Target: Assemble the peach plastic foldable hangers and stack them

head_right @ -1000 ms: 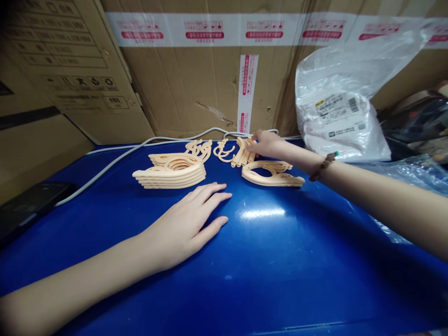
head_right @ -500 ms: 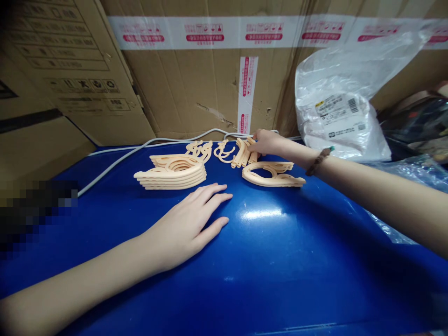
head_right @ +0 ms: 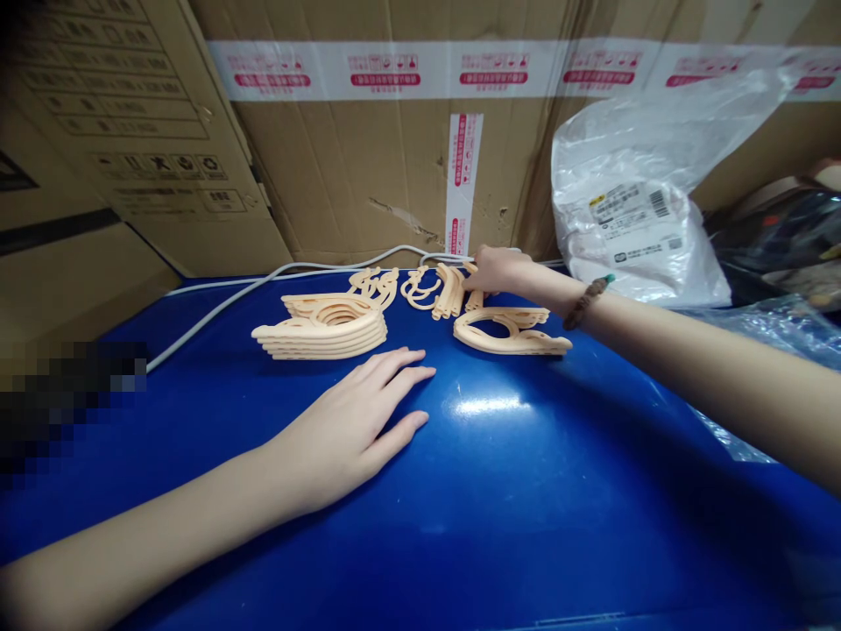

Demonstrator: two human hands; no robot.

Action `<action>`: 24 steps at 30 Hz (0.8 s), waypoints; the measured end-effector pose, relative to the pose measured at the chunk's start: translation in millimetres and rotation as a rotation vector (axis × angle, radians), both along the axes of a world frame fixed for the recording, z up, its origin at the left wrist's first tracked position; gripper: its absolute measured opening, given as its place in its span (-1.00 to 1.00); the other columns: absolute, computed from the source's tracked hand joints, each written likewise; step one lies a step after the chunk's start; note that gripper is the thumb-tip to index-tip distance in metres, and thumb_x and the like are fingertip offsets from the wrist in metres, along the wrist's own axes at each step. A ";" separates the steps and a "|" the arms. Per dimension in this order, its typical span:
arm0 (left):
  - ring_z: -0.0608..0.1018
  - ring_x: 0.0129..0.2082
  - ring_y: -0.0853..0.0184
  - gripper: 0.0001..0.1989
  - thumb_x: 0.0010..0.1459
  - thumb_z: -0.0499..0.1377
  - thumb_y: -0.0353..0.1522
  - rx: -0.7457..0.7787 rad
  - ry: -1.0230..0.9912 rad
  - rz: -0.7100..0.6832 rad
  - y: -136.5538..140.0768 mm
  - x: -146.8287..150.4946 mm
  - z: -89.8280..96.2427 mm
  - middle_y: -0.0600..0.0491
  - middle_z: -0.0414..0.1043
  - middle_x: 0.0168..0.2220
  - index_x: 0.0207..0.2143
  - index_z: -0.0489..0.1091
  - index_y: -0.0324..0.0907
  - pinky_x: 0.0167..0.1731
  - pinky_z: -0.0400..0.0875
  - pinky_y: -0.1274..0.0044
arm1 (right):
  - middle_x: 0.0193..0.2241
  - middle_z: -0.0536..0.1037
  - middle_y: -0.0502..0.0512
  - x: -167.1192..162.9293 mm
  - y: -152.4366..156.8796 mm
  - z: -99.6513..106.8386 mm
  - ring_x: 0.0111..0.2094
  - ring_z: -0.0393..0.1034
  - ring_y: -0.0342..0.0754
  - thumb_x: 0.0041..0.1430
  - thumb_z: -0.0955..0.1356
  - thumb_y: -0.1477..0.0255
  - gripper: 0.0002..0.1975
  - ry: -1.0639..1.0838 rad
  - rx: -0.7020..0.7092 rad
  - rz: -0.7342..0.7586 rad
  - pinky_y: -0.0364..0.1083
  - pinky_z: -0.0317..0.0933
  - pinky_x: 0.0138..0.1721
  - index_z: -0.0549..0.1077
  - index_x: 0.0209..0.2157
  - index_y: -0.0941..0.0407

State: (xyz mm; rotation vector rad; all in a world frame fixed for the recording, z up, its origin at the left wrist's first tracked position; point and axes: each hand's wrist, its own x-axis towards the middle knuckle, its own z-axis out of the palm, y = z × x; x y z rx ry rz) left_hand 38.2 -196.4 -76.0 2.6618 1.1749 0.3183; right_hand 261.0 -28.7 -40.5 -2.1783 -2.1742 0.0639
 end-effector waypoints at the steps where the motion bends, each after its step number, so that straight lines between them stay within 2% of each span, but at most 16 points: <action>1: 0.18 0.31 0.10 -0.53 0.36 -0.05 -0.23 0.001 -0.001 -0.001 0.0 0.0 0.1 -0.12 0.14 0.30 0.23 0.21 -0.24 0.26 0.15 0.17 | -0.35 0.59 0.26 0.3 -0.2 -0.4 -0.26 0.48 0.20 -0.02 0.39 0.29 -0.54 0.008 -0.003 0.002 0.01 0.27 -0.35 0.46 -0.07 0.18; 5: 0.18 0.30 0.08 -0.54 0.36 -0.05 -0.23 -0.003 -0.014 -0.008 0.4 0.1 0.4 -0.14 0.15 0.30 0.22 0.22 -0.25 0.25 0.16 0.15 | -0.43 0.58 0.20 4.8 0.6 -0.8 -0.35 0.49 0.12 0.00 0.38 0.33 -0.63 0.066 0.014 0.022 -0.02 0.27 -0.37 0.50 -0.12 0.17; 10: 0.19 0.30 0.08 -0.55 0.36 -0.04 -0.24 -0.003 -0.027 -0.013 1.3 0.5 -0.1 -0.16 0.16 0.29 0.21 0.22 -0.26 0.25 0.16 0.16 | -0.20 0.56 0.34 12.4 -4.6 12.9 -0.19 0.47 0.18 0.05 0.37 0.32 -0.53 0.143 0.123 0.017 0.01 0.29 -0.28 0.44 -0.01 0.24; 12: 0.19 0.30 0.07 -0.56 0.36 -0.04 -0.25 -0.002 -0.029 -0.013 1.5 0.4 -0.7 -0.16 0.16 0.29 0.20 0.23 -0.26 0.24 0.16 0.15 | -0.18 0.56 0.31 14.9 -15.9 21.4 -0.20 0.46 0.15 0.10 0.33 0.33 -0.53 0.187 0.159 0.050 0.00 0.29 -0.29 0.39 0.04 0.21; 15: 0.21 0.29 0.09 -0.55 0.35 -0.02 -0.25 -0.003 -0.056 -0.009 0.5 0.0 -1.3 -0.16 0.17 0.27 0.21 0.20 -0.27 0.25 0.16 0.17 | -0.31 0.60 0.13 17.2 -47.0 29.1 -0.38 0.47 0.03 0.15 0.30 0.34 -0.54 0.292 0.120 0.231 -0.06 0.28 -0.42 0.29 0.10 0.09; 17: 0.21 0.29 0.13 -0.49 0.33 0.00 -0.26 0.020 -0.112 0.003 -0.8 -0.4 -0.5 -0.16 0.11 0.30 0.26 0.09 -0.27 0.25 0.19 0.23 | -0.39 0.59 0.02 17.0 -74.5 28.0 -0.49 0.44 -0.03 0.14 0.31 0.31 -0.56 0.320 0.057 0.339 -0.10 0.24 -0.50 0.29 0.07 0.04; 19: 0.17 0.31 0.16 -0.44 0.32 0.03 -0.29 0.096 -0.175 0.013 -1.6 -0.9 1.7 -0.16 0.02 0.33 0.29 0.00 -0.27 0.26 0.18 0.28 | -0.45 0.56 -0.02 14.8 -103.1 22.1 -0.55 0.41 -0.06 0.15 0.30 0.31 -0.54 0.280 -0.029 0.537 -0.12 0.21 -0.52 0.25 0.10 0.04; 21: 0.14 0.32 0.17 -0.45 0.30 0.05 -0.32 0.193 -0.212 0.007 -1.2 -1.7 4.8 -0.16 0.02 0.33 0.28 0.01 -0.28 0.28 0.13 0.30 | -0.46 0.54 -0.04 10.2 -128.4 13.1 -0.54 0.42 -0.07 0.17 0.29 0.35 -0.53 0.199 -0.056 0.669 -0.13 0.18 -0.51 0.22 0.13 0.02; 24: 0.29 0.22 0.16 -0.56 0.29 0.08 -0.32 0.222 -0.206 -0.024 2.3 -3.0 8.6 -0.14 0.24 0.20 0.18 0.15 -0.25 0.21 0.21 0.29 | -0.38 0.56 0.05 0.7 -153.6 -0.4 -0.42 0.47 -0.01 0.21 0.26 0.42 -0.52 0.060 -0.009 0.817 -0.08 0.24 -0.38 0.21 0.17 0.05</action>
